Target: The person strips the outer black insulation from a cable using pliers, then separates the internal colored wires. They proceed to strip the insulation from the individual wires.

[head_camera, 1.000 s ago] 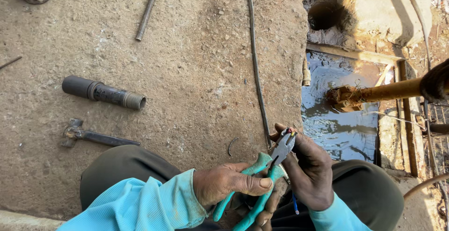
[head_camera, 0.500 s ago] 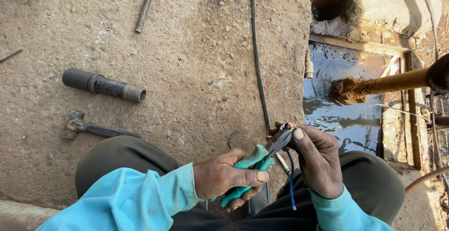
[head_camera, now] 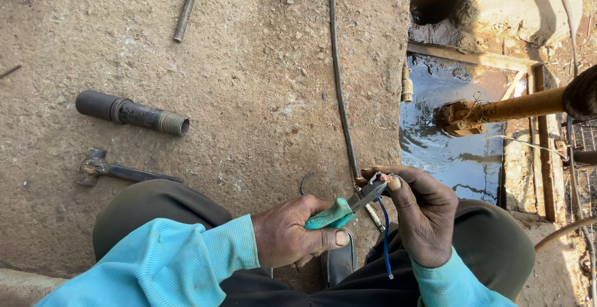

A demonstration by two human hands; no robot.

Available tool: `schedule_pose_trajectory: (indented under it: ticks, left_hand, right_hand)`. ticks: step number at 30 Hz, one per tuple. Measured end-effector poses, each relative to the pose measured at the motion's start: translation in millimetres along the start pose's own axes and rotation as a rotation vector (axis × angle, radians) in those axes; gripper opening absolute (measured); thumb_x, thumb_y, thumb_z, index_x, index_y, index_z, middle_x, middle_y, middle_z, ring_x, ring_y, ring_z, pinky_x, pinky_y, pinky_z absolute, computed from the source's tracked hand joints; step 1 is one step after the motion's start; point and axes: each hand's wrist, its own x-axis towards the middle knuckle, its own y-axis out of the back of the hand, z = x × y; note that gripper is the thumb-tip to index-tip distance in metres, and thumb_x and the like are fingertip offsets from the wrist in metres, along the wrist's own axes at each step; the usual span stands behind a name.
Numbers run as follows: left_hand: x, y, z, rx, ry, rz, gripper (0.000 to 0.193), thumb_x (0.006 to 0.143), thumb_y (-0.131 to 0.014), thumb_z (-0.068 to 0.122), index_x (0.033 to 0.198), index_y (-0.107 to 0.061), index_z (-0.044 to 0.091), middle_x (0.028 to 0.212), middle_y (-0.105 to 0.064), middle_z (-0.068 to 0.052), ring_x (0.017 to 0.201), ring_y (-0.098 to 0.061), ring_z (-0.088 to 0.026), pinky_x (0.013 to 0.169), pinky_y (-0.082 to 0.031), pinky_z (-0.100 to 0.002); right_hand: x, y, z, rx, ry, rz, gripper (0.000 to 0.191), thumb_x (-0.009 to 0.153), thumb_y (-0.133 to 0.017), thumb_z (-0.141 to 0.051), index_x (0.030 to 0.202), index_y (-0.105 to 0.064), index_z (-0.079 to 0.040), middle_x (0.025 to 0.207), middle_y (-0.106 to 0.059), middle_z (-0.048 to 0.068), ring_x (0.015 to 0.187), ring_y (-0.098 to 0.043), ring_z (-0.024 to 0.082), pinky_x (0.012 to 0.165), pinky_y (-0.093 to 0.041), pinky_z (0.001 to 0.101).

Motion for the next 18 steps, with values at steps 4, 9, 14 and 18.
schedule_pose_trajectory:
  ticks: [4,9,14,18]
  left_hand:
    - [-1.7,-0.4,4.5,0.084,0.089,0.035,0.05,0.094,-0.062,0.054,0.106,-0.065,0.006,0.056,-0.049,0.0,0.051,-0.056,-0.012,0.048,-0.05,-0.033]
    - [-4.3,-0.1,5.5,0.428,-0.187,0.169,0.046,0.095,-0.064,0.051,0.099,-0.067,0.005,0.064,-0.061,-0.006,0.064,-0.068,-0.023,0.061,-0.054,-0.042]
    - [-1.2,5.7,4.2,0.696,-0.177,0.202,0.045,0.098,-0.065,0.047,0.081,-0.057,0.007,0.06,-0.056,-0.012,0.059,-0.066,-0.03,0.063,-0.055,-0.046]
    - [3.6,16.5,2.3,0.957,-0.162,0.225,0.034,0.094,-0.068,0.04,0.087,-0.057,0.009,0.068,-0.059,-0.009,0.06,-0.067,-0.028,0.058,-0.057,-0.045]
  right_hand:
    - [-4.0,0.2,1.2,-0.01,0.103,-0.002,0.015,0.106,-0.061,-0.006,0.114,-0.066,0.006,0.109,-0.077,0.018,0.103,-0.075,0.022,0.095,-0.062,0.0362]
    - [-6.4,1.5,6.8,0.11,0.041,-0.027,0.014,0.106,-0.06,-0.006,0.111,-0.065,0.006,0.106,-0.075,0.019,0.101,-0.073,0.023,0.096,-0.061,0.0387]
    - [-5.2,5.0,9.6,0.38,-0.185,-0.075,0.015,0.105,-0.058,-0.006,0.109,-0.063,0.008,0.105,-0.074,0.023,0.099,-0.074,0.028,0.093,-0.06,0.0424]
    - [0.8,7.3,14.9,0.495,-0.425,-0.031,0.019,0.103,-0.057,-0.01,0.11,-0.062,0.007,0.099,-0.073,0.022,0.094,-0.075,0.031,0.088,-0.06,0.0443]
